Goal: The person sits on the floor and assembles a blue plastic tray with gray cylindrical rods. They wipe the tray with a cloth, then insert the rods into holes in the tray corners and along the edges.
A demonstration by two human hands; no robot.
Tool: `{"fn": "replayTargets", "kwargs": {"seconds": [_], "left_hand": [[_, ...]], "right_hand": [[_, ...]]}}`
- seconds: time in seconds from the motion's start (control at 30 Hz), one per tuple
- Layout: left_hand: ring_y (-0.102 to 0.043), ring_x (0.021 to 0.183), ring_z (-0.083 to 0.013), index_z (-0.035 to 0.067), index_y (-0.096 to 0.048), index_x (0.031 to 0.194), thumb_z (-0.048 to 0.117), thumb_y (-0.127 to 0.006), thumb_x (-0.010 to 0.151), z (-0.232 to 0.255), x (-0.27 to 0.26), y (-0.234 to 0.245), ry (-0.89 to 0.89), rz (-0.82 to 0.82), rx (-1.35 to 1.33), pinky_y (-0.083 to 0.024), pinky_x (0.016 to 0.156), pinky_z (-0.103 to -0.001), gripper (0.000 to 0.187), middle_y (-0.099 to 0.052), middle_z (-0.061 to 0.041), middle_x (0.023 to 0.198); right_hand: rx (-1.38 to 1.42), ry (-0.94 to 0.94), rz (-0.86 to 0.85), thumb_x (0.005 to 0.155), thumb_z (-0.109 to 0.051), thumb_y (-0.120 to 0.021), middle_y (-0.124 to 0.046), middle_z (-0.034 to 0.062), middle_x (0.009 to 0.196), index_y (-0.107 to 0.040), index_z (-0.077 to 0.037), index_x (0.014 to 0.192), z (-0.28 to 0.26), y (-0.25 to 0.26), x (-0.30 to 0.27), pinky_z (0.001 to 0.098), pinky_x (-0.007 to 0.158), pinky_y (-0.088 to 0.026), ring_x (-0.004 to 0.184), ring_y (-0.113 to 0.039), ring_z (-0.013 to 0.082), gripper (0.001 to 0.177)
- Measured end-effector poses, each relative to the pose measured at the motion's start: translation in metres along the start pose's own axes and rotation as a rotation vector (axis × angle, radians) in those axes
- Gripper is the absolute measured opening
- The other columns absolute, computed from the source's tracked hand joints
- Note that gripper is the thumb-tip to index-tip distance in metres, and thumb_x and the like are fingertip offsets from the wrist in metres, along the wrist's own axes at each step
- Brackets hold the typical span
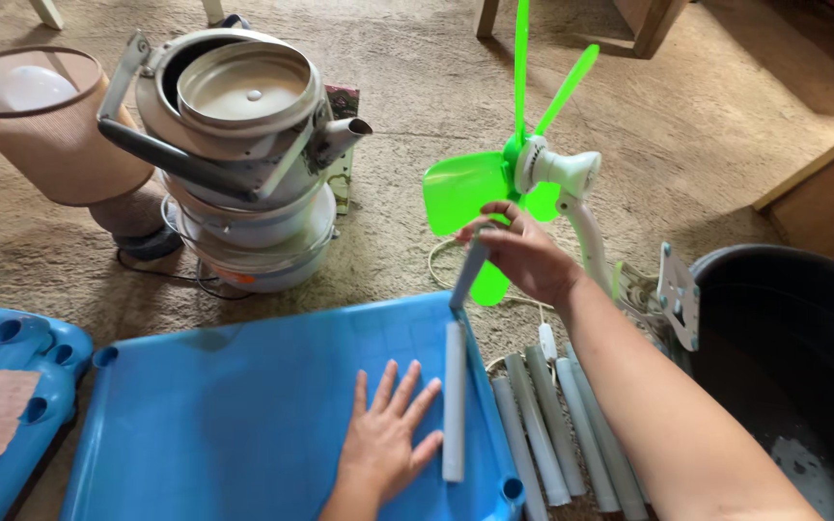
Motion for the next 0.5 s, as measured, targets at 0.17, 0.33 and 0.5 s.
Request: {"fn": "replayTargets", "kwargs": {"seconds": [0.17,0.33,0.5], "left_hand": [[-0.022,0.147,-0.0382,0.025,-0.044,0.150,0.058,-0.055,0.090,0.023,-0.018,0.018,-0.022,0.052,-0.092,-0.005,0.117,-0.060,0.070,-0.035,-0.012,0.158],[-0.019,0.152,-0.0338,0.032,-0.041,0.151,0.054,-0.052,0.092,0.025,-0.019,0.000,0.091,-0.162,-0.085,-0.003,0.118,-0.060,0.064,-0.031,-0.006,0.163],[-0.018,0.148,-0.0293,0.033,-0.035,0.151,0.057,-0.046,0.094,0.025,-0.018,0.010,0.030,0.129,0.048,-0.002,0.118,-0.064,0.063,-0.028,-0.003,0.159]], "right_hand": [[-0.267,-0.141,-0.179,0.086,-0.019,-0.077,-0.069,0.0128,0.128,-0.064,-0.004,0.119,0.010,-0.012,-0.020,0.0379,0.116,-0.042,0.132,-0.059,0.0249,0.039],[-0.468,0.006,-0.099,0.088,-0.021,-0.081,-0.071,0.0077,0.096,-0.067,-0.009,0.089,0.020,-0.012,-0.028,0.0362,0.097,-0.051,0.106,-0.067,0.0190,0.019],[-0.448,0.179,0.312,0.088,-0.026,-0.080,-0.063,-0.0024,0.063,-0.063,-0.015,0.070,0.046,-0.010,-0.023,0.0272,0.061,-0.050,0.059,-0.060,0.0086,0.027]]}}
Point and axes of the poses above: each hand's wrist, its own x-axis towards the middle knuckle, its own y-axis out of the back of the hand, z = x × y, the point moved 5 cm from there along x, towards the middle knuckle
